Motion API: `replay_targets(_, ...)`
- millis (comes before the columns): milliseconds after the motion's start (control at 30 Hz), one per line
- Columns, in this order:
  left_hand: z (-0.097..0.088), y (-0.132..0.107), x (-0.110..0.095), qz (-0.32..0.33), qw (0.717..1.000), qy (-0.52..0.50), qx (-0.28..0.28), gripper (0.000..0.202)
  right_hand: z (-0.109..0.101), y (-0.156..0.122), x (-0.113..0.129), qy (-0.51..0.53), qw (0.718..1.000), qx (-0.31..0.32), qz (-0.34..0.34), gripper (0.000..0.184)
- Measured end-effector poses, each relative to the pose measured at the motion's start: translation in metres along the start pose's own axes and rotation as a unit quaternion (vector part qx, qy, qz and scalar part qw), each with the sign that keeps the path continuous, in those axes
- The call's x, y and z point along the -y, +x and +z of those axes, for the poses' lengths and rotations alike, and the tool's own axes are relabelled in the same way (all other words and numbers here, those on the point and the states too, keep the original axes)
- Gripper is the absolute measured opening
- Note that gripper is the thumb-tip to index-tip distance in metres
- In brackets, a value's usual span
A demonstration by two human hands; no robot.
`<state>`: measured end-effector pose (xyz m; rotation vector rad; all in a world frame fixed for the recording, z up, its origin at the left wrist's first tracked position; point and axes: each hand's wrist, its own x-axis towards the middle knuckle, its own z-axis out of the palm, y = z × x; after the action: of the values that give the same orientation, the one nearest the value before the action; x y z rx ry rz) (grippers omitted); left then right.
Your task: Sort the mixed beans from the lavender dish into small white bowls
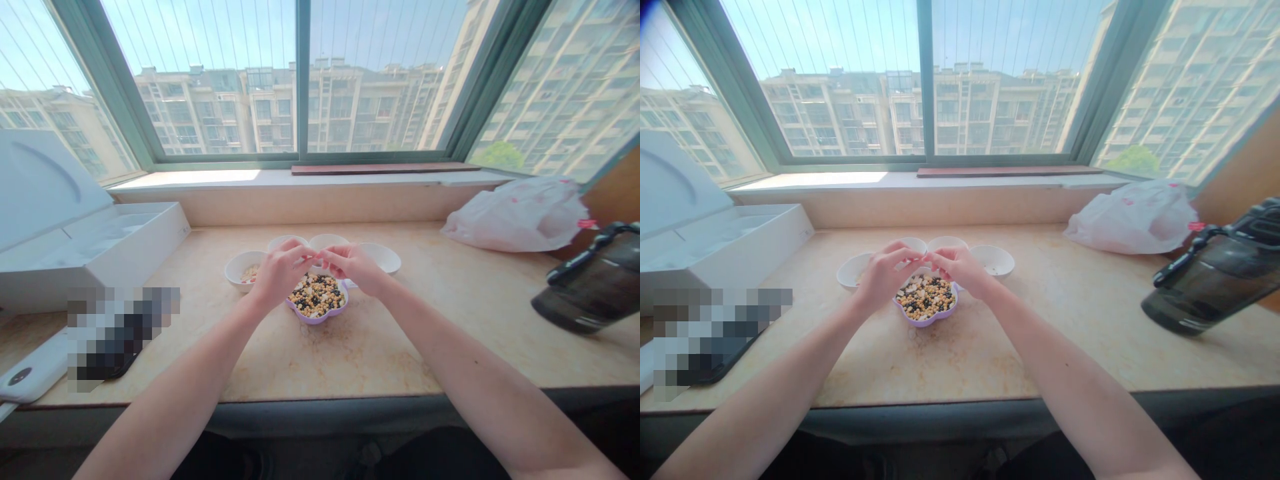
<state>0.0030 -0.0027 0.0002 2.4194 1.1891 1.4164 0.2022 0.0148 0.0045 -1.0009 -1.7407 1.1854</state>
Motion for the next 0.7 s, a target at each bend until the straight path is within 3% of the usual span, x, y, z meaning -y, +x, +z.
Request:
replay_targets(133, 0.0, 0.0, 0.005, 0.036, 0.999, 0.03, 0.017, 0.013, 0.003, -0.003, 0.002, 0.038, 0.997, 0.058, 0.019, 0.051)
replay_targets(300, 0.001, 0.0, 0.007, 0.053, 0.996, 0.049, 0.043, 0.011, 0.006, -0.004, 0.003, 0.051, 0.997, 0.047, 0.038, 0.047)
replay_targets(400, 0.003, 0.0, 0.005, 0.03, 0.997, 0.048, 0.061, 0.011, 0.008, -0.004, 0.003, 0.069, 0.995, 0.048, 0.044, 0.043)
replay_targets(500, 0.006, 0.0, 0.004, -0.028, 0.998, 0.025, 0.06, 0.033, 0.005, -0.002, 0.002, 0.066, 0.996, 0.039, 0.045, 0.039)
replay_targets(633, 0.006, 0.001, 0.004, -0.077, 0.992, 0.016, 0.102, 0.016, -0.008, 0.004, -0.003, -0.038, 0.998, -0.055, -0.007, 0.031)
replay_targets(700, 0.004, 0.001, 0.002, -0.074, 0.986, 0.018, 0.151, 0.016, -0.016, 0.008, -0.007, -0.156, 0.976, -0.138, -0.061, 0.026)
